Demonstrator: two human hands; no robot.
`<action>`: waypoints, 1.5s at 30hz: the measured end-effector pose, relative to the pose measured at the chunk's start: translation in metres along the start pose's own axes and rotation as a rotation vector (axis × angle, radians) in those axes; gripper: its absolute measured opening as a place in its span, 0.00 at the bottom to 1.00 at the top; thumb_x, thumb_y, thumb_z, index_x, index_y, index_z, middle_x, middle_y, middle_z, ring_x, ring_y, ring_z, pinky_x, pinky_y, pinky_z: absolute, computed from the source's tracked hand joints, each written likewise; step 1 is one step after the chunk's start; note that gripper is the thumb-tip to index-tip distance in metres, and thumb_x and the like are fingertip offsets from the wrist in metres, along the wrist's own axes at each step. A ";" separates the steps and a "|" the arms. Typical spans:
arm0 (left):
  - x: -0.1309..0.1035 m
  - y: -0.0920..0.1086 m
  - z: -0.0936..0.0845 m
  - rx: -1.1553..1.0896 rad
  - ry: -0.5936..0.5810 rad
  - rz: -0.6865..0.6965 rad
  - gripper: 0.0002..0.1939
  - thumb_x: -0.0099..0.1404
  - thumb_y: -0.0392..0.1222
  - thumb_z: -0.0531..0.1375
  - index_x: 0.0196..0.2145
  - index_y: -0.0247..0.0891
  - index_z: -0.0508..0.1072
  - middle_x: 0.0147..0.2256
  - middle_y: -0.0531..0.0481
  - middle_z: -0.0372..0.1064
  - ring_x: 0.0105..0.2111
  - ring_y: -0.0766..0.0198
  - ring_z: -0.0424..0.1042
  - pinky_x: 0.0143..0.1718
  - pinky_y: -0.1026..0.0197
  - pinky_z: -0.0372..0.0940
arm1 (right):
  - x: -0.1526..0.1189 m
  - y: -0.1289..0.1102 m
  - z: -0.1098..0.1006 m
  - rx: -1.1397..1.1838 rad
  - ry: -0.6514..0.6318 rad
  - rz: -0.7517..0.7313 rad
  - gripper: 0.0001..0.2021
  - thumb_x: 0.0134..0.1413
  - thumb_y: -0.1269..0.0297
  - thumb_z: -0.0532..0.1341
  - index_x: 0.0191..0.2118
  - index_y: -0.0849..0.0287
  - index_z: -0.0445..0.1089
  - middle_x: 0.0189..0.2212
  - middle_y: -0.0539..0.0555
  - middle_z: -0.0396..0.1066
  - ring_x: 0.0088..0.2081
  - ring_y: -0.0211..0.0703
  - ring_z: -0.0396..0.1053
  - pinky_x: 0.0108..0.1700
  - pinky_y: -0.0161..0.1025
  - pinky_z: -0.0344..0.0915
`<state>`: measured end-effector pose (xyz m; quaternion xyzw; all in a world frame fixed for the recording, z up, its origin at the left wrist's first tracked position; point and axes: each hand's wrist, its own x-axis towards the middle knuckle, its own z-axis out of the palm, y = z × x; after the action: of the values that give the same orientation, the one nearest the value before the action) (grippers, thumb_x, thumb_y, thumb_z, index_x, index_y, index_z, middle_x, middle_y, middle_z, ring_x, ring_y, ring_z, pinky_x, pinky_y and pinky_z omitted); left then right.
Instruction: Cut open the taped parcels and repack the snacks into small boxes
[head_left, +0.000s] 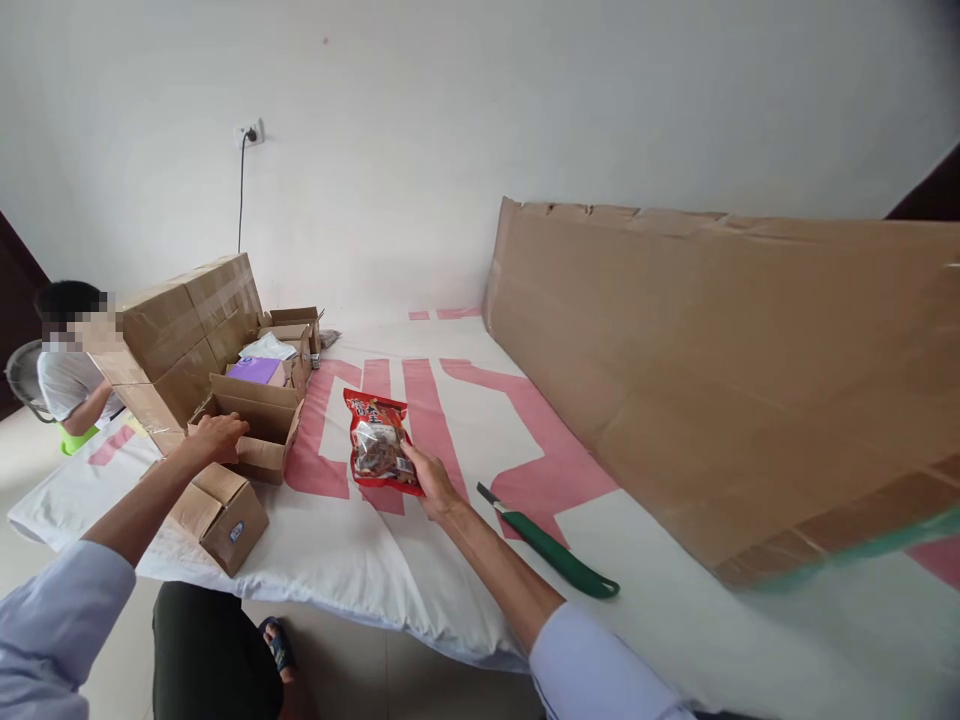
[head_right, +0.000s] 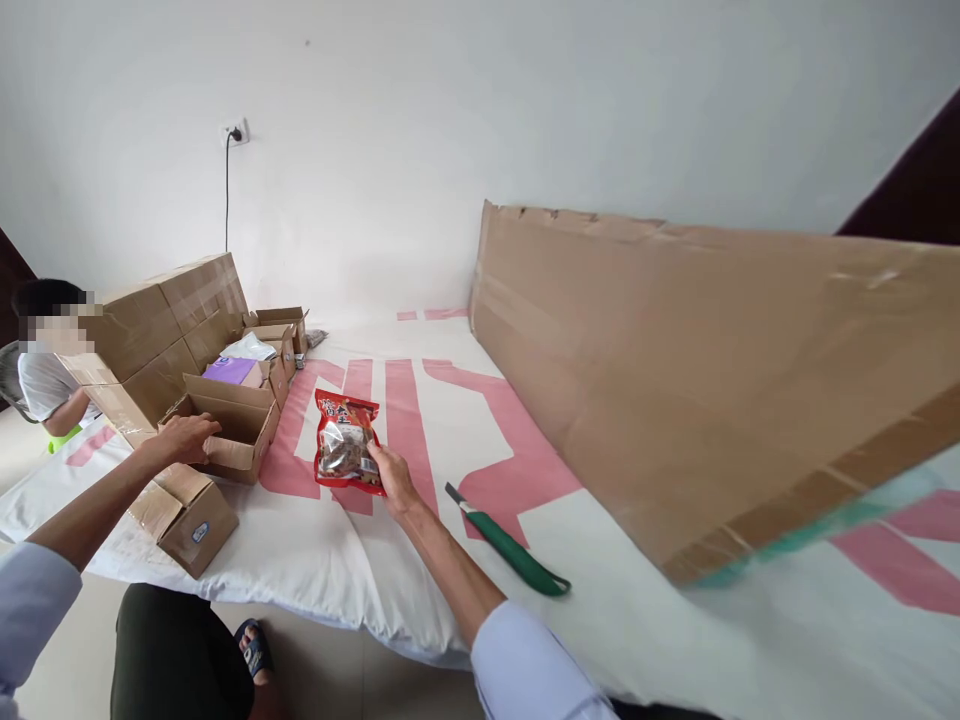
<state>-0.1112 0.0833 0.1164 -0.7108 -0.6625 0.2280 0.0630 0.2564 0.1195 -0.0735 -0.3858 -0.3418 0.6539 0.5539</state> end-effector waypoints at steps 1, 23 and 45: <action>0.005 0.002 0.001 -0.001 -0.012 0.007 0.33 0.59 0.40 0.73 0.62 0.46 0.79 0.63 0.38 0.75 0.63 0.38 0.76 0.60 0.41 0.71 | -0.002 0.003 -0.005 -0.010 -0.006 -0.002 0.25 0.46 0.40 0.76 0.36 0.56 0.77 0.33 0.55 0.84 0.35 0.52 0.84 0.36 0.43 0.80; 0.064 -0.029 0.023 -0.044 0.071 0.032 0.18 0.66 0.39 0.68 0.53 0.47 0.86 0.71 0.42 0.69 0.66 0.42 0.75 0.64 0.48 0.71 | -0.021 0.015 -0.036 -0.012 -0.079 0.027 0.29 0.40 0.35 0.78 0.38 0.54 0.81 0.34 0.56 0.85 0.41 0.61 0.86 0.39 0.47 0.82; 0.164 -0.039 0.013 -0.159 0.032 -0.079 0.19 0.63 0.45 0.70 0.52 0.43 0.85 0.57 0.38 0.82 0.61 0.40 0.78 0.58 0.50 0.72 | -0.023 0.023 -0.046 -0.013 -0.050 0.101 0.32 0.41 0.35 0.79 0.47 0.53 0.83 0.35 0.56 0.85 0.39 0.61 0.86 0.37 0.48 0.82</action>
<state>-0.1487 0.2436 0.0808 -0.6904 -0.7050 0.1603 0.0259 0.2888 0.0942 -0.1122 -0.3897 -0.3399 0.6882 0.5089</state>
